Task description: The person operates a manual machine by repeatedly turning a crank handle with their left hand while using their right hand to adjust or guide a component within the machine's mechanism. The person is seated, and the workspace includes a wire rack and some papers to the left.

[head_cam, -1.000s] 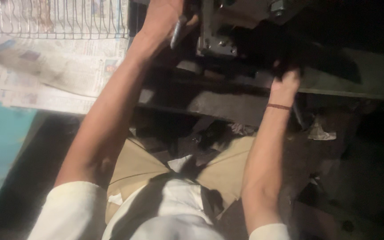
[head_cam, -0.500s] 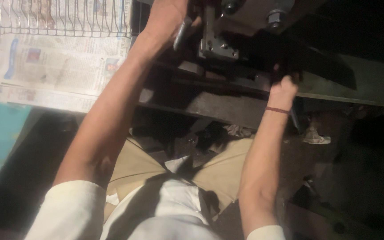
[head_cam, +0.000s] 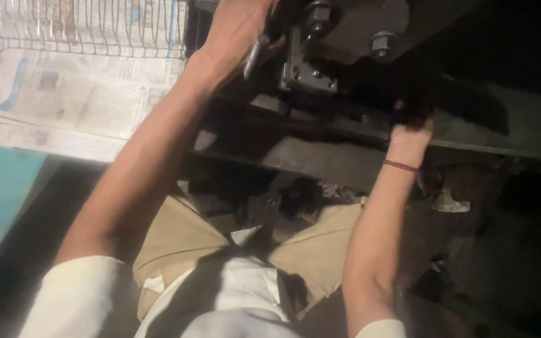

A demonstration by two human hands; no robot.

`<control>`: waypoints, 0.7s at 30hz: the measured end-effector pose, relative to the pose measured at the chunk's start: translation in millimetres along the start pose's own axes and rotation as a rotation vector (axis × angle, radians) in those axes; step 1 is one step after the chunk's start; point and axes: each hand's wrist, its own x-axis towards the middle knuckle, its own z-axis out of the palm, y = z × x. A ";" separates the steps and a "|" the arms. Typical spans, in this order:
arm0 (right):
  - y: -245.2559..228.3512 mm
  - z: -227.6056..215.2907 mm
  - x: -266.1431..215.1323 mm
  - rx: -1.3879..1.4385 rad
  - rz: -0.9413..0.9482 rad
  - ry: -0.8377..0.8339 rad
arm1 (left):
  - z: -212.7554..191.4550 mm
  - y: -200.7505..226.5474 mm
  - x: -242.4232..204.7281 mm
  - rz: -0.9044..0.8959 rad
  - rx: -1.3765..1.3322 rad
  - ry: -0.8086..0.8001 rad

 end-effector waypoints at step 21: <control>-22.9 15.7 2.8 -0.190 -0.095 -0.080 | -10.7 -1.9 -6.7 0.032 0.004 0.002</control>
